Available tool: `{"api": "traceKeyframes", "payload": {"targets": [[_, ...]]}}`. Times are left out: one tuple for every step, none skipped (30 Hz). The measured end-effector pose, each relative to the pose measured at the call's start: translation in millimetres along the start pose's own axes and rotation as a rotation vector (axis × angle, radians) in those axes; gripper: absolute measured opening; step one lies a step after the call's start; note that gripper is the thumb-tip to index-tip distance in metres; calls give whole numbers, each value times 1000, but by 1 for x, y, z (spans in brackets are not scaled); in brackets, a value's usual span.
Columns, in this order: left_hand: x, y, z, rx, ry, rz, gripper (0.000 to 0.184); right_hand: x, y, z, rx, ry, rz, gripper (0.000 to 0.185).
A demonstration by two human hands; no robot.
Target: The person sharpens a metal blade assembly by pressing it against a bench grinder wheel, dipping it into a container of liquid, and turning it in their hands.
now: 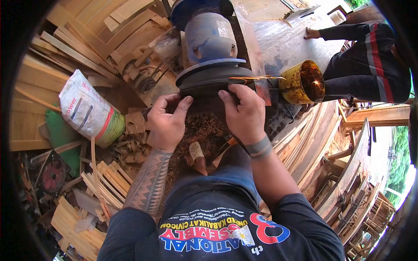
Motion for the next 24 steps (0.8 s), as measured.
{"api": "traceKeyframes", "payload": {"targets": [[-5,0,0,0,-28,7,33,4,0,-3,-11,-3,-7,18],[-10,0,1,-1,-56,13,34,8,0,-6,-23,-6,-15,18],[-15,0,1,-2,-84,21,34,12,0,-10,-40,-7,-24,19],[-19,-1,-2,-11,-23,11,34,15,0,-14,-57,-7,-33,20],[-21,-1,-6,-21,41,0,34,19,-1,-17,-74,-5,-43,20],[-24,-2,-10,-31,106,-12,34,24,1,-17,-85,16,-45,21],[-27,-2,-14,-54,100,-4,33,28,2,-19,-108,13,-40,21],[-31,-2,-18,-77,93,4,33,32,3,-21,-131,9,-33,21],[-35,-1,-21,-99,85,13,33,35,4,-24,-154,4,-27,21],[-39,-1,-25,-112,82,16,32,38,3,-29,-131,10,-59,21],[-42,-1,-29,-124,79,20,31,41,3,-32,-162,18,-59,21],[-47,-1,-33,-137,76,24,30,45,2,-35,-193,26,-60,22],[-53,-1,-33,-144,51,27,30,48,2,-38,-224,35,-61,22],[-60,-1,-32,-151,27,30,30,51,2,-43,-243,37,-55,22],[-65,-1,-33,-158,5,32,30,54,2,-48,-262,40,-49,22],[-70,-2,-35,-150,3,48,30,57,2,-53,-281,43,-42,22],[-74,-3,-38,-143,0,63,30,60,1,-57,-299,51,-50,23],[-78,-3,-41,-136,-4,77,30,61,-1,-62,-316,59,-59,23],[-81,-3,-44,-148,3,70,29,62,-3,-69,-333,67,-67,23],[-84,-4,-47,-158,10,63,29,62,-5,-77,-330,95,-73,23],[-86,-5,-49,-169,16,57,28,65,-4,-78,-304,85,-82,22],[-88,-6,-51,-178,23,57,28,66,-3,-79,-277,74,-91,21],[-90,-5,-51,-188,30,57,28,67,-2,-78,-249,65,-100,20],[-90,-5,-51,-198,37,56,27,68,-2,-78,-248,45,-95,21]]}}
Point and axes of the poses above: each hand's wrist, its own y-axis towards the middle knuckle, its own x-axis out of the back of the hand, z = x × y, the point moved 6 cm from there along y, towards the middle knuckle, and after that the axes turned 3 degrees about y, right-handed, at the moved point
